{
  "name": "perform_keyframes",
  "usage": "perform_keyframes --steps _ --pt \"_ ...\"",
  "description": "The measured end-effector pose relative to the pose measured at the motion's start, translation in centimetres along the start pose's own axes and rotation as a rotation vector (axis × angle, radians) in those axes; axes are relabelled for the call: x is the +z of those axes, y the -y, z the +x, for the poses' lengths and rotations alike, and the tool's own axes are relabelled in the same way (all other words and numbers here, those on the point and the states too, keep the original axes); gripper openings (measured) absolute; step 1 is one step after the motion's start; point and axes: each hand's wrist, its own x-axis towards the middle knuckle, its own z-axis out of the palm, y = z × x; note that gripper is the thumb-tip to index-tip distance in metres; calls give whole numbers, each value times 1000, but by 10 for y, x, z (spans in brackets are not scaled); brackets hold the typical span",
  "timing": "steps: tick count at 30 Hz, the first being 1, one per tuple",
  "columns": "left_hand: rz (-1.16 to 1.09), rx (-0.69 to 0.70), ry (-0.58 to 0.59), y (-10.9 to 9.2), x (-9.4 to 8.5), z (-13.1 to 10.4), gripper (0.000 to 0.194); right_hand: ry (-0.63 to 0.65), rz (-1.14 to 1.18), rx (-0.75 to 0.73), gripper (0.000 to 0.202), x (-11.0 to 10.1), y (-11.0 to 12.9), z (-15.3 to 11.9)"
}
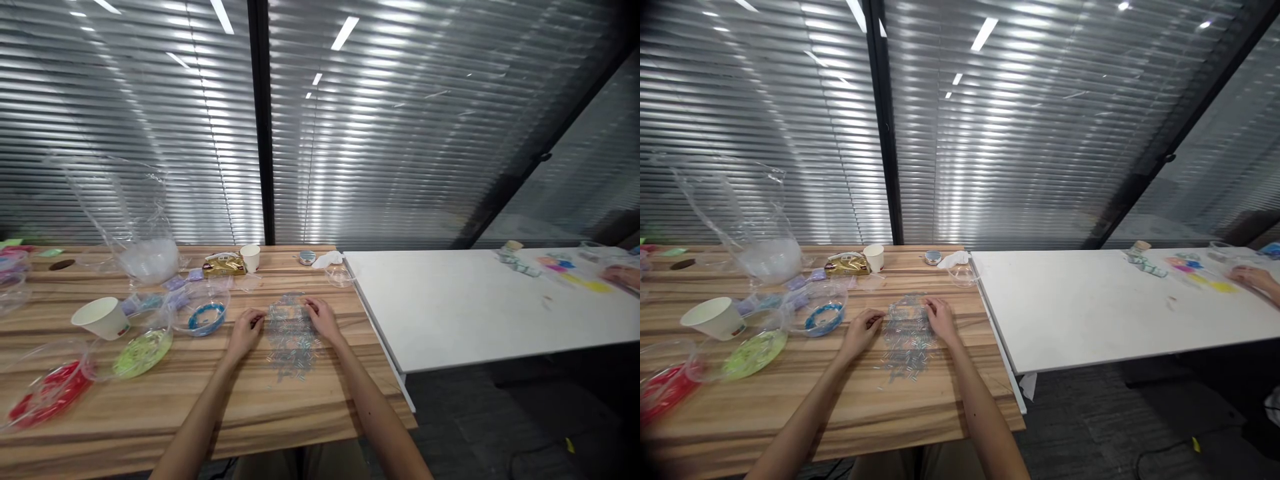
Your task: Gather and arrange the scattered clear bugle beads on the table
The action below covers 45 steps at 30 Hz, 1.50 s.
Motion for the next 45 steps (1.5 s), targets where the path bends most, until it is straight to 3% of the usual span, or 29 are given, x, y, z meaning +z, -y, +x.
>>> perform_keyframes --steps 45 --pt "28 -7 9 -13 -5 -1 19 13 -27 27 25 -1 1 -2"
